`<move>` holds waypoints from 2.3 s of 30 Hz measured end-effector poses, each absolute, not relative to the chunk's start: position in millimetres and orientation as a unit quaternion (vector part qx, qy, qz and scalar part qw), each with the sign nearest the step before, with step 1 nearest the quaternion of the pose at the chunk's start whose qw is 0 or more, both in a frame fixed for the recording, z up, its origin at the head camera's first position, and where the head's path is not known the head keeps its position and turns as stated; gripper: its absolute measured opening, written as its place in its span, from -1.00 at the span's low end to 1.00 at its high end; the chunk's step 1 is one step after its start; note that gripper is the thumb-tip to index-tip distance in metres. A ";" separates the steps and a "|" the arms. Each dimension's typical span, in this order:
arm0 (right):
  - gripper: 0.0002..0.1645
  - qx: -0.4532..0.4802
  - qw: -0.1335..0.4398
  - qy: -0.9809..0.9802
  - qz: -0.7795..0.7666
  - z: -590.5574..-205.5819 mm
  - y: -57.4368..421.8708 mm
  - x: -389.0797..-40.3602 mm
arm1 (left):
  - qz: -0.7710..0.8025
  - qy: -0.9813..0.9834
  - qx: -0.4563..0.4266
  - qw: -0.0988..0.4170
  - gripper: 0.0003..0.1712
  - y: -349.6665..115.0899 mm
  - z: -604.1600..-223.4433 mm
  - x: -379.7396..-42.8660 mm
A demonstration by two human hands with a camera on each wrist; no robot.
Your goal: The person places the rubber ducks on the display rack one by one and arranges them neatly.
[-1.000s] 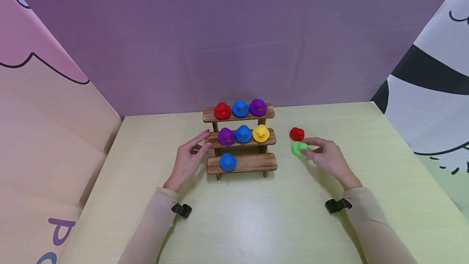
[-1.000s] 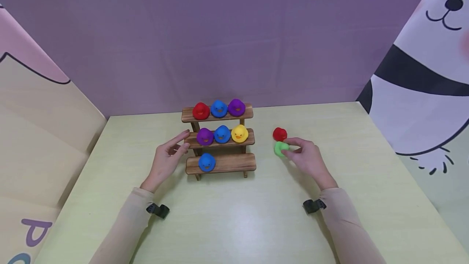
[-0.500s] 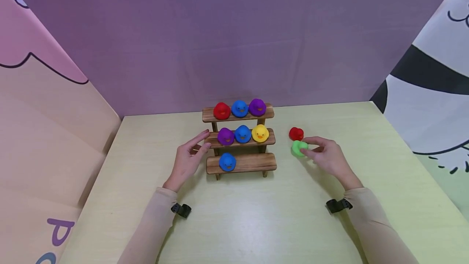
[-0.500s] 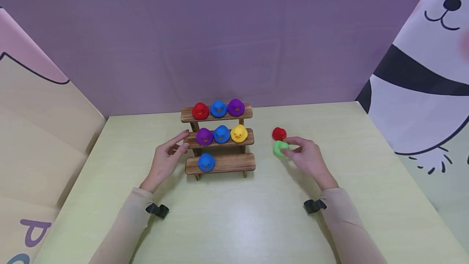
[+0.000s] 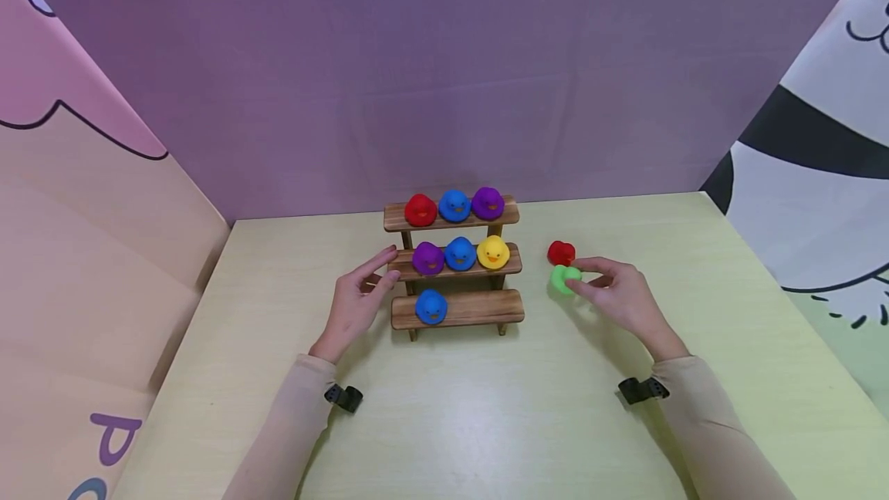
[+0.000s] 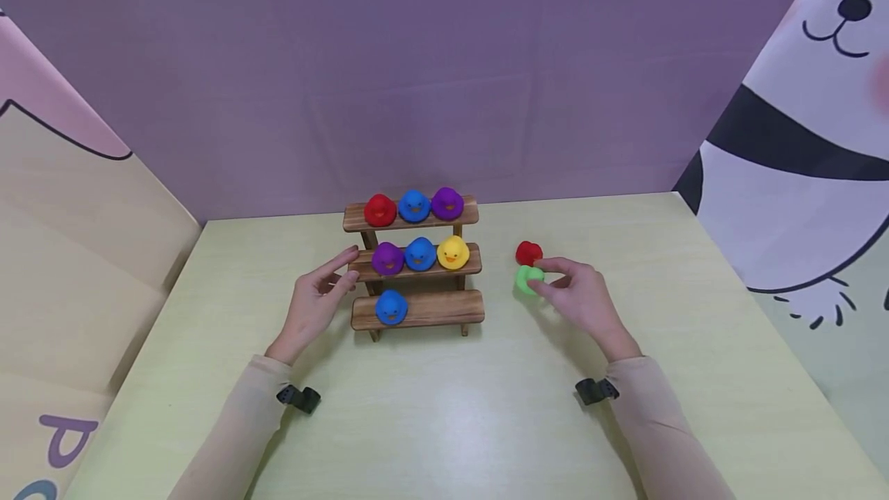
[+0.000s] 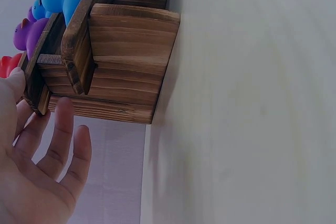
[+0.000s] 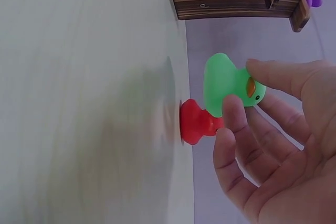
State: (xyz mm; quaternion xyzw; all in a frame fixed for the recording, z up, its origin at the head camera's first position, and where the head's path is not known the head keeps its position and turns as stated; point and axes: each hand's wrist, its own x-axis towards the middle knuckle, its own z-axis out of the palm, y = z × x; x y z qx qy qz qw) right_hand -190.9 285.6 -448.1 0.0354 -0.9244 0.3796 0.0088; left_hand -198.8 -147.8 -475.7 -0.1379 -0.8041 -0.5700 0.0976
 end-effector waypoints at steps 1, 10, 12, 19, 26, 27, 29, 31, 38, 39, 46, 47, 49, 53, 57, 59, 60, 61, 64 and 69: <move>-0.38 0.035 0.009 -0.924 0.380 -447.4 285.1 -190.3 | -0.571 -0.803 -0.138 0.097 -0.52 -147.8 -475.9 -198.8; -0.42 0.037 0.022 -0.922 0.384 -443.9 280.9 -184.5 | -0.575 -0.800 -0.141 0.098 -0.52 -147.8 -475.5 -199.4; -0.43 0.039 0.025 -0.922 0.385 -443.5 279.7 -183.0 | -0.575 -0.800 -0.142 0.099 -0.53 -147.8 -475.9 -199.8; -0.47 0.049 0.035 -0.919 0.389 -442.7 276.1 -180.2 | -0.575 -0.800 -0.142 0.102 -0.53 -147.4 -476.7 -199.5; -0.46 0.055 0.037 -0.918 0.390 -439.2 273.0 -176.8 | -0.574 -0.800 -0.144 0.098 -0.52 -147.3 -476.0 -198.2; -0.46 0.055 0.036 -0.918 0.391 -438.4 272.3 -176.1 | -0.574 -0.800 -0.144 0.097 -0.52 -147.3 -476.2 -198.3; -0.45 0.054 0.035 -0.917 0.394 -436.5 270.9 -174.8 | -0.572 -0.802 -0.144 0.096 -0.51 -147.5 -476.5 -198.5; -0.44 0.052 0.032 -0.917 0.395 -434.9 269.1 -173.3 | -0.571 -0.802 -0.145 0.097 -0.51 -147.7 -476.8 -198.9; -0.46 0.046 0.026 -0.915 0.400 -430.7 262.4 -169.9 | -0.570 -0.803 -0.145 0.099 -0.52 -147.6 -475.8 -198.6; -0.46 0.046 0.027 -0.914 0.401 -430.4 261.5 -169.7 | -0.570 -0.802 -0.146 0.100 -0.52 -147.7 -476.0 -198.8; -0.47 0.050 0.024 -0.913 0.404 -427.8 255.1 -166.7 | -0.573 -0.800 -0.146 0.100 -0.52 -147.6 -476.3 -198.6; -0.48 0.052 0.025 -0.912 0.405 -427.4 254.2 -166.3 | -0.573 -0.801 -0.146 0.100 -0.52 -147.6 -476.2 -198.4; -0.49 0.056 0.024 -0.910 0.409 -427.0 252.6 -165.6 | -0.572 -0.801 -0.145 0.100 -0.52 -147.5 -476.0 -198.2; -0.50 0.067 0.021 -0.907 0.415 -426.3 249.1 -164.5 | -0.570 -0.803 -0.143 0.099 -0.52 -147.5 -476.2 -198.0; -0.50 0.074 0.021 -0.908 0.412 -425.1 245.6 -163.5 | -0.571 -0.803 -0.141 0.098 -0.52 -147.5 -476.7 -198.2; -0.50 0.077 0.020 -0.908 0.412 -424.8 243.7 -163.1 | -0.572 -0.802 -0.140 0.098 -0.51 -147.5 -477.3 -198.7; -0.50 0.079 0.019 -0.907 0.412 -424.8 242.6 -163.0 | -0.573 -0.801 -0.140 0.099 -0.51 -147.4 -477.6 -198.9; -0.50 0.081 0.017 -0.907 0.413 -424.8 241.4 -162.8 | -0.575 -0.800 -0.139 0.098 -0.51 -147.4 -477.9 -199.1; -0.50 0.085 0.014 -0.905 0.416 -424.9 237.1 -162.2 | -0.580 -0.797 -0.136 0.095 -0.51 -147.3 -478.6 -199.2; -0.50 0.092 0.014 -0.901 0.424 -425.8 228.6 -161.5 | -0.586 -0.794 -0.133 0.091 -0.51 -146.3 -478.4 -199.0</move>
